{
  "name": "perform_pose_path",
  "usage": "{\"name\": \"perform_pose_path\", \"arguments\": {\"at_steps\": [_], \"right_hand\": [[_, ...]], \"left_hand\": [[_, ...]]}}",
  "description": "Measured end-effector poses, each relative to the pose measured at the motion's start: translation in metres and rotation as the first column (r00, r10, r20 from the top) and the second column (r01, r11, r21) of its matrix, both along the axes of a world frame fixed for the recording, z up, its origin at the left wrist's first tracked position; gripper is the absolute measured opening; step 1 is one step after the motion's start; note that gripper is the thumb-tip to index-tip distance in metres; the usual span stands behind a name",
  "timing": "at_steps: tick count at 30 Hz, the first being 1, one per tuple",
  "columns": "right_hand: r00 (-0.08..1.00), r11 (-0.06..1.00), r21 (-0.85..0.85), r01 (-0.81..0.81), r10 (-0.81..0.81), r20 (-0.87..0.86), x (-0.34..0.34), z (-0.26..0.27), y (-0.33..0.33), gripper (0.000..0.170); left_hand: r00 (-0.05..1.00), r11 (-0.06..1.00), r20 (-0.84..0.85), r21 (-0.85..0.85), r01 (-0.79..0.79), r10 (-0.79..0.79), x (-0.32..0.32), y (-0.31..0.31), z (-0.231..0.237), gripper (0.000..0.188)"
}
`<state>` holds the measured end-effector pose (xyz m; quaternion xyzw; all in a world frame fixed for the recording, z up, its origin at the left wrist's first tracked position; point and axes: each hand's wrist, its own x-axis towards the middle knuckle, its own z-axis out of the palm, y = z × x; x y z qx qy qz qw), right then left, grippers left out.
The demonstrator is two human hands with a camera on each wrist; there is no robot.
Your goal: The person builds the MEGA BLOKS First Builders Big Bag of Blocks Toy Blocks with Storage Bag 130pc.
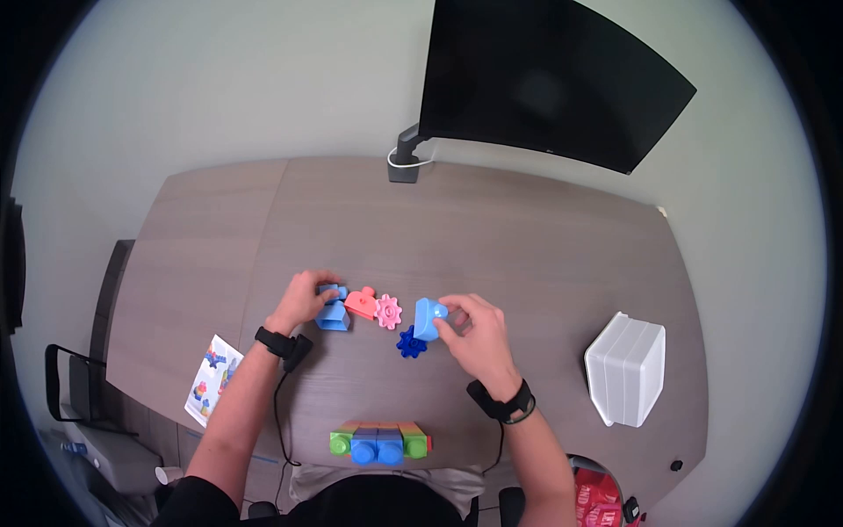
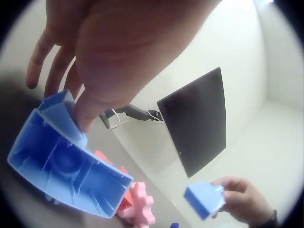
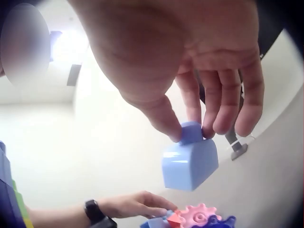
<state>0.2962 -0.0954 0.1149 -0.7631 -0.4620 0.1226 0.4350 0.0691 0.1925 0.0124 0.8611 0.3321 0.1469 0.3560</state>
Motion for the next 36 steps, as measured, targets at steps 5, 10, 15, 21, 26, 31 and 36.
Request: {"name": "perform_pose_path", "arguments": {"at_steps": [5,10,15,21,26,31,36], "right_hand": [[0.976,0.973,0.117,-0.198,0.186,0.111,-0.048,0.068,-0.045,0.029],[0.933,0.95,0.112,-0.292,0.257,0.251,-0.092,0.106,-0.073,0.032],[0.905,0.943,0.115,-0.311,0.258,0.338,-0.116,0.118,-0.086,0.036],[0.877,0.958,0.137,-0.253,0.167,0.45,-0.145,0.089,-0.086,0.038],[0.859,0.953,0.218,-0.21,0.073,0.507,-0.153,0.076,-0.09,0.04],[0.889,0.965,0.201,-0.169,0.061,0.453,-0.16,0.07,-0.095,0.041],[0.858,0.966,0.224,-0.13,-0.003,0.514,-0.157,0.065,-0.102,0.046]], "left_hand": [[0.999,1.0,-0.029,0.019,0.019,-0.019,-0.006,-0.002,0.004,0.033],[0.963,0.992,0.255,0.068,-0.109,0.088,-0.014,-0.01,0.029,0.041],[0.814,0.994,0.572,-0.089,-0.066,0.105,-0.04,-0.072,0.124,0.043],[0.664,0.994,0.746,-0.104,0.046,0.048,-0.082,-0.147,0.186,0.048],[0.658,0.975,0.749,-0.086,0.206,-0.074,-0.107,-0.201,0.21,0.052],[0.673,0.952,0.715,-0.034,0.304,-0.189,-0.099,-0.228,0.206,0.049],[0.727,0.934,0.648,-0.067,0.352,-0.228,-0.092,-0.241,0.195,0.051]]}}
